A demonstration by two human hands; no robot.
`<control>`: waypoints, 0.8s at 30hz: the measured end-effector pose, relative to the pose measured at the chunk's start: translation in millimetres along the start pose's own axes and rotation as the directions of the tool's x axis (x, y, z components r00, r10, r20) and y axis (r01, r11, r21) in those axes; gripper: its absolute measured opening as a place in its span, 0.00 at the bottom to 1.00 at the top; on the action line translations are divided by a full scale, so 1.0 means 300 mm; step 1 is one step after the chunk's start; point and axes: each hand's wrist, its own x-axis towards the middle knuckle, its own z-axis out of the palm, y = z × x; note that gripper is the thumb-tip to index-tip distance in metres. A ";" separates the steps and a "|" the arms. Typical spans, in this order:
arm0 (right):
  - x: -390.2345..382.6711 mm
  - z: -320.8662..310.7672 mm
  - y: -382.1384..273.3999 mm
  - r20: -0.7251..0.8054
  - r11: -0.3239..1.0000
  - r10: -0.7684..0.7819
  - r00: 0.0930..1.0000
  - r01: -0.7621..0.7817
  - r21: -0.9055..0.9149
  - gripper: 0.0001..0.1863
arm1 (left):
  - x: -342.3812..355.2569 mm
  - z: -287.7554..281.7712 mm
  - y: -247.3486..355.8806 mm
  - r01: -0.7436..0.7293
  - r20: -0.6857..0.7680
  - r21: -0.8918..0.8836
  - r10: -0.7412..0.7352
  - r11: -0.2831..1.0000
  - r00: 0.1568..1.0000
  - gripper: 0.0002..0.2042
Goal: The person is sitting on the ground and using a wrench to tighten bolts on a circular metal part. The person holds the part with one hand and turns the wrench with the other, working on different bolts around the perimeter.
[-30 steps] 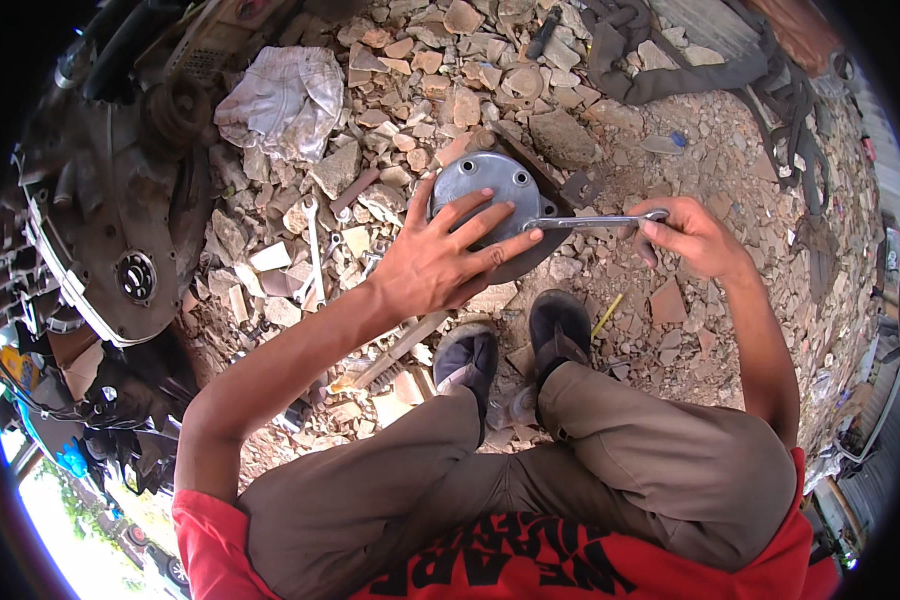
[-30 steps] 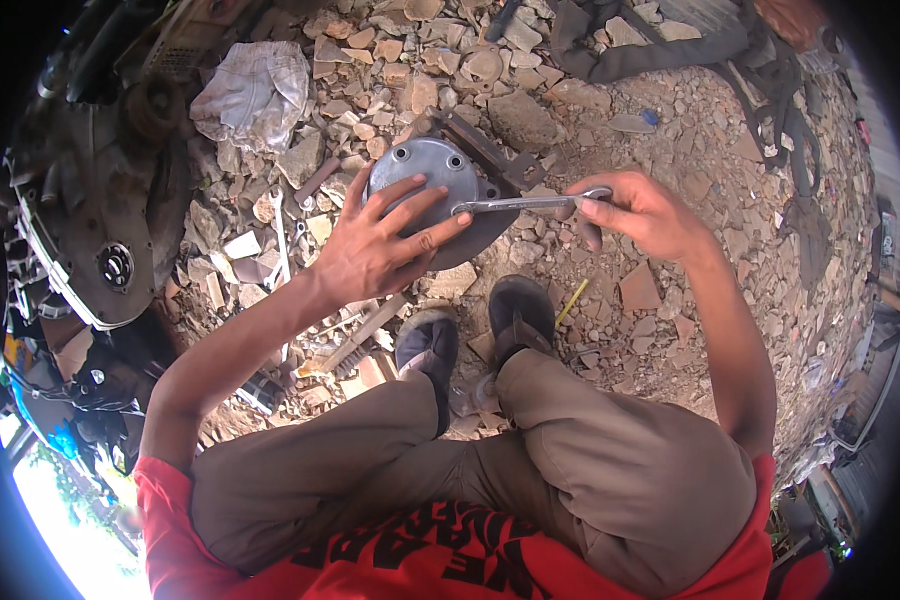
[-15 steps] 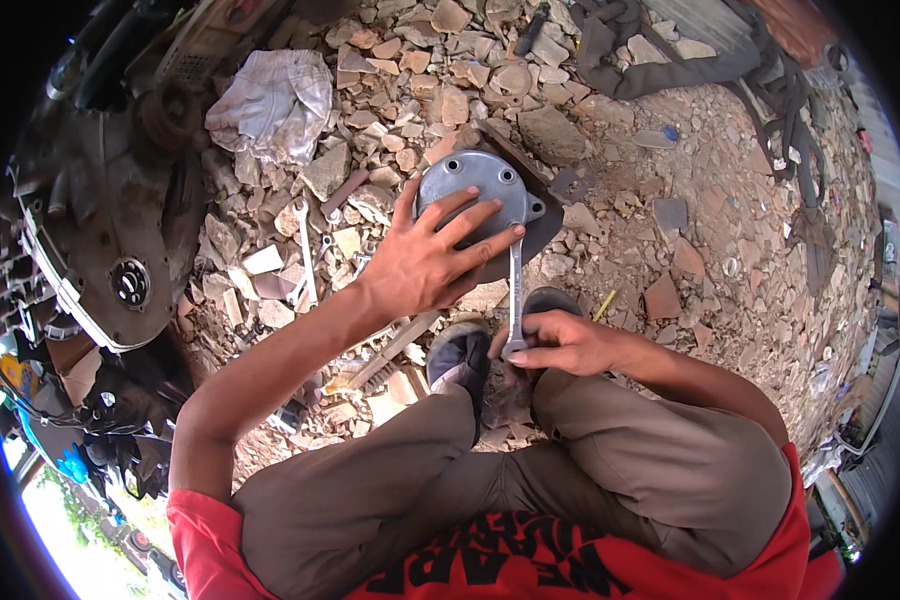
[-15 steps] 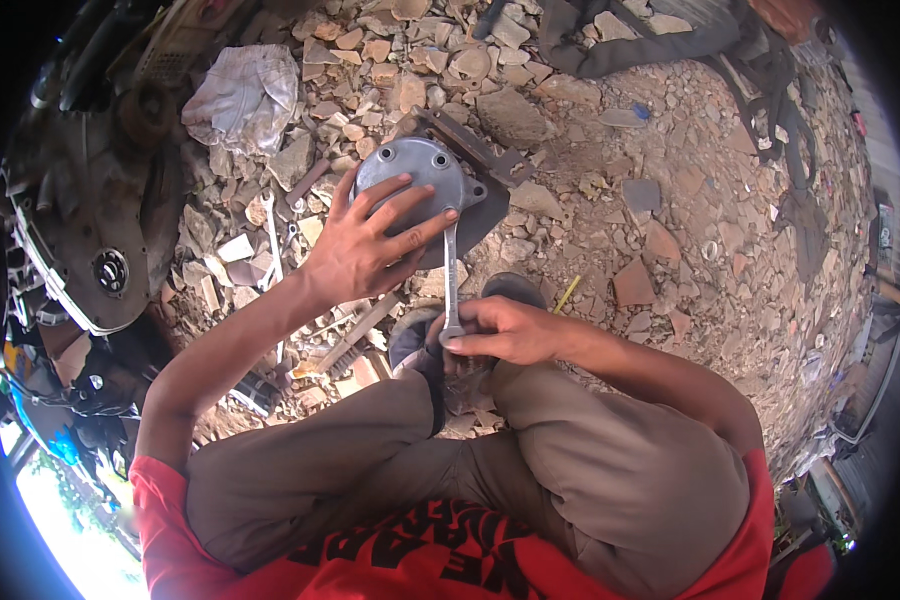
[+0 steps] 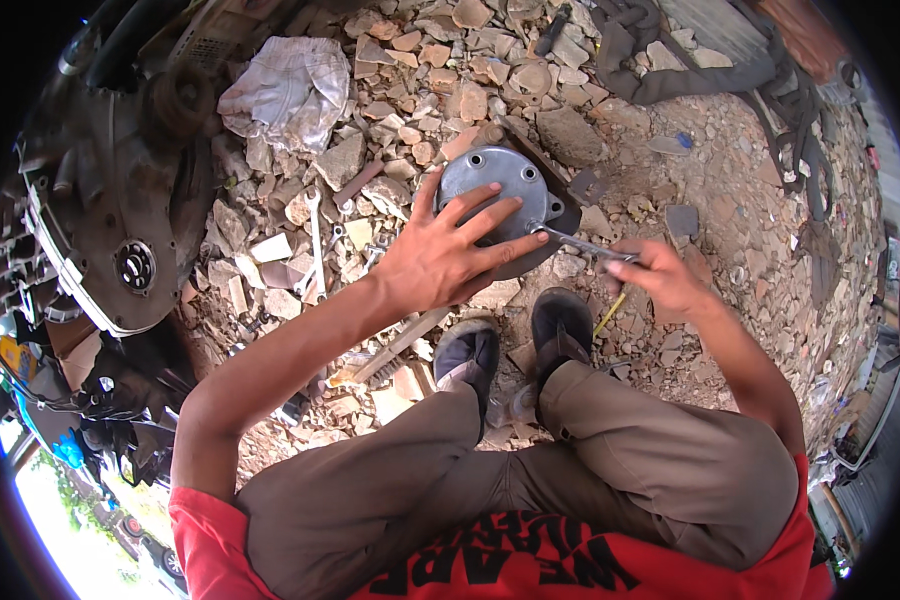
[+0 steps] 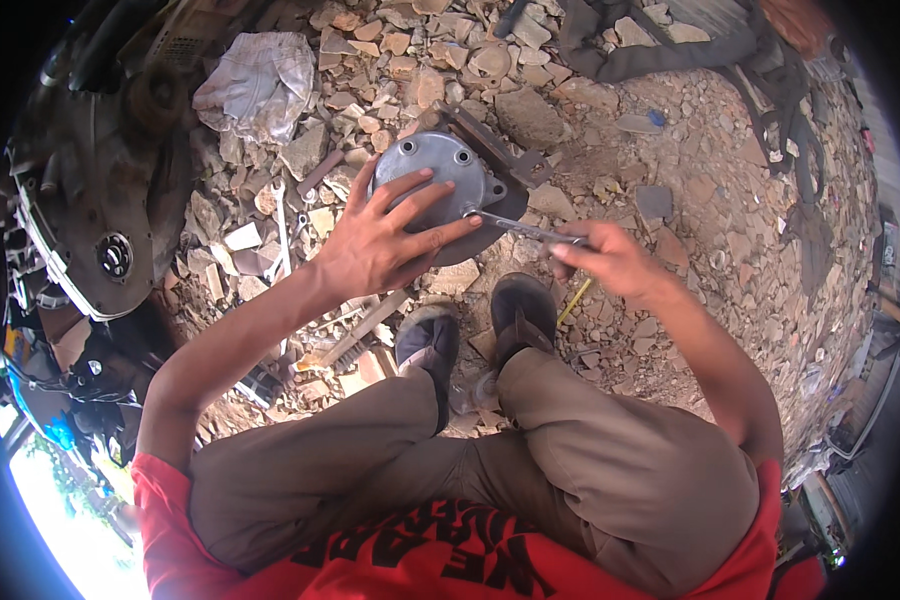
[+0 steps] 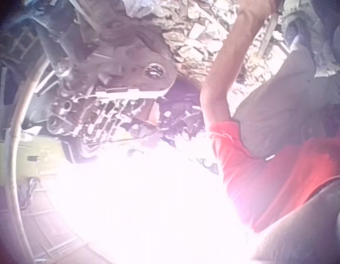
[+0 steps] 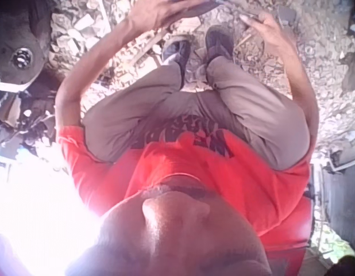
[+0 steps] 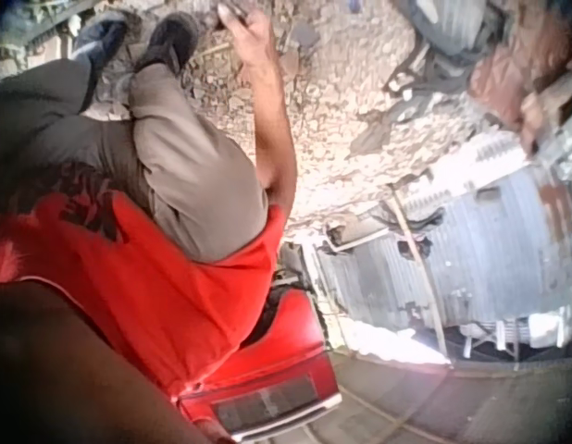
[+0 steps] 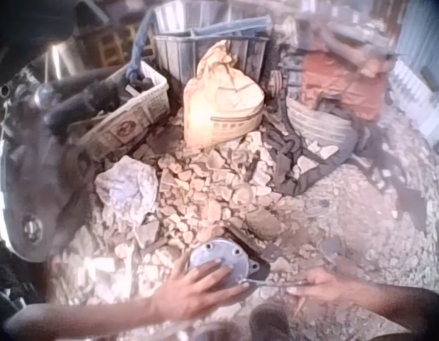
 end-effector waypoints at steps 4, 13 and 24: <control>-0.033 -0.065 -0.158 0.081 0.992 -0.066 0.995 0.074 -0.100 0.16 | -0.012 0.005 -0.007 0.007 0.014 -0.003 -0.007 1.000 1.000 0.38; -0.063 0.153 -0.077 0.281 0.969 -0.022 0.960 -0.048 0.242 0.12 | -0.013 0.000 -0.004 0.017 0.019 0.017 -0.018 1.000 1.000 0.42; 0.033 0.403 -0.019 0.138 0.953 -0.055 0.989 0.011 0.301 0.11 | -0.009 0.003 -0.010 0.012 0.024 0.010 -0.013 1.000 1.000 0.43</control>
